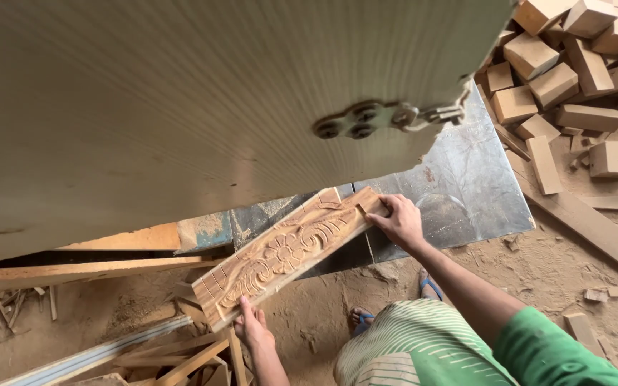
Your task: The person guides a rectangular wooden piece with a pre-carved floral pattern through a bandsaw. They use both hands to follow the marked outline, trimming the edges to shape the decorative panel. The cut-off wood pieces fall away as the panel is progressively shaped.
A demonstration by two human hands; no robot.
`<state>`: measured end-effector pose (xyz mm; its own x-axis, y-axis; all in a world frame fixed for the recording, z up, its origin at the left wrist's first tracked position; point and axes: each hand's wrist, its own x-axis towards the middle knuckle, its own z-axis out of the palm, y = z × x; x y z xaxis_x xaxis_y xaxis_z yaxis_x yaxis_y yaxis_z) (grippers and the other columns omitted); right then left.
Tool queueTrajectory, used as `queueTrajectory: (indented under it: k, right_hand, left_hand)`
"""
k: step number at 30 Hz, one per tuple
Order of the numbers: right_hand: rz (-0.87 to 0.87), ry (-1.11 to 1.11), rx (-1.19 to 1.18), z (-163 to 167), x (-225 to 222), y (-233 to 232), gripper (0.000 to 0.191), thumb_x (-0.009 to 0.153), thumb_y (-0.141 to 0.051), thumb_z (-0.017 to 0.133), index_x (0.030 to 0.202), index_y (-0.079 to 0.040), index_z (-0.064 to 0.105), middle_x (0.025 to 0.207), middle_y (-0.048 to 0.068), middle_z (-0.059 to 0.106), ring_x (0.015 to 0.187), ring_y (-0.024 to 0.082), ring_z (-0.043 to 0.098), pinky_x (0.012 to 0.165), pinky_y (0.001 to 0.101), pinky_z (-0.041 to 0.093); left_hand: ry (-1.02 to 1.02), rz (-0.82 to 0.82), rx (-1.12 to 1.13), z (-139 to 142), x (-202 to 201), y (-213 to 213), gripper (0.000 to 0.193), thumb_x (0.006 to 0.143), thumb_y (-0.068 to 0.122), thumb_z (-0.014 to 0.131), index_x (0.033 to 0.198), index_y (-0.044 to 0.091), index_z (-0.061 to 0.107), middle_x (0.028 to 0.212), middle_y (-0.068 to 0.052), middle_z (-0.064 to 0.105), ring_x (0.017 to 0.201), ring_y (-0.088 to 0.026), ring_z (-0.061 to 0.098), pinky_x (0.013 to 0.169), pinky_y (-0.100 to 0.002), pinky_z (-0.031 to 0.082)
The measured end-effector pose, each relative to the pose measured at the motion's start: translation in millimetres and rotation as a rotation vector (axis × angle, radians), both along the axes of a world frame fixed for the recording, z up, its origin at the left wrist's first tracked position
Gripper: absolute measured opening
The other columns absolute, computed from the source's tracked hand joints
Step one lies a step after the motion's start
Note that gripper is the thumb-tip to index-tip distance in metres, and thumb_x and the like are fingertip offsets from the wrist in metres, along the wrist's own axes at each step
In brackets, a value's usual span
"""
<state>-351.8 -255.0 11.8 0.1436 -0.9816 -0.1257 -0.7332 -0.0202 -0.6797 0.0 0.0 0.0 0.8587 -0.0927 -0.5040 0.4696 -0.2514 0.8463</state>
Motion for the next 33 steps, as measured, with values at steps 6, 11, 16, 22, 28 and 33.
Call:
queueTrajectory:
  k: [6, 11, 16, 22, 28, 33]
  right_hand:
    - [-0.065, -0.063, -0.004, 20, 15, -23, 0.064, 0.075, -0.046, 0.089, 0.122, -0.009, 0.071, 0.113, 0.011, 0.071, 0.105, 0.024, 0.069, 0.095, 0.0403, 0.055]
    - [-0.075, -0.082, -0.023, 22, 22, -33, 0.058, 0.076, -0.045, 0.089, 0.117, -0.007, 0.072, 0.113, 0.011, 0.071, 0.107, 0.025, 0.067, 0.095, 0.0413, 0.054]
    - [-0.085, -0.064, 0.065, 24, 24, -38, 0.051, 0.077, -0.046, 0.088, 0.11, -0.01, 0.076, 0.108, 0.012, 0.072, 0.104, 0.027, 0.067, 0.092, 0.042, 0.055]
    - [-0.109, -0.156, 0.021, 16, 26, -43, 0.045, 0.078, -0.042, 0.087, 0.105, -0.008, 0.076, 0.105, 0.014, 0.074, 0.101, 0.028, 0.069, 0.089, 0.0432, 0.056]
    - [-0.088, -0.125, 0.036, 10, 27, -48, 0.043, 0.081, -0.042, 0.086, 0.104, -0.008, 0.075, 0.101, 0.012, 0.075, 0.096, 0.026, 0.071, 0.086, 0.0423, 0.058]
    - [-0.066, -0.073, 0.266, 12, 28, -50, 0.046, 0.081, -0.047, 0.081, 0.114, -0.015, 0.077, 0.106, 0.006, 0.075, 0.096, 0.019, 0.073, 0.089, 0.0378, 0.062]
  left_hand:
    - [0.036, 0.027, -0.024, 5, 11, -29, 0.038, 0.089, 0.043, 0.079, 0.105, 0.011, 0.067, 0.11, -0.004, 0.064, 0.093, -0.013, 0.06, 0.076, -0.025, 0.055]
    - [0.029, 0.003, -0.01, -2, 22, -38, 0.041, 0.088, 0.044, 0.08, 0.108, 0.011, 0.065, 0.114, -0.005, 0.063, 0.1, -0.015, 0.059, 0.082, -0.03, 0.055]
    - [0.001, -0.053, 0.017, 0, 24, -42, 0.041, 0.088, 0.045, 0.079, 0.111, 0.014, 0.064, 0.125, -0.005, 0.063, 0.115, -0.018, 0.058, 0.095, -0.039, 0.05]
    - [0.013, -0.049, 0.026, 1, 21, -51, 0.042, 0.088, 0.047, 0.078, 0.111, 0.014, 0.063, 0.128, -0.006, 0.063, 0.117, -0.02, 0.057, 0.096, -0.042, 0.05]
    - [0.017, -0.069, -0.009, 8, 19, -51, 0.042, 0.086, 0.046, 0.078, 0.113, 0.016, 0.064, 0.13, -0.004, 0.063, 0.121, -0.018, 0.055, 0.094, -0.041, 0.049]
    - [0.048, -0.029, 0.0, 7, 21, -45, 0.04, 0.086, 0.045, 0.079, 0.109, 0.017, 0.064, 0.128, -0.002, 0.064, 0.117, -0.016, 0.056, 0.09, -0.038, 0.05]
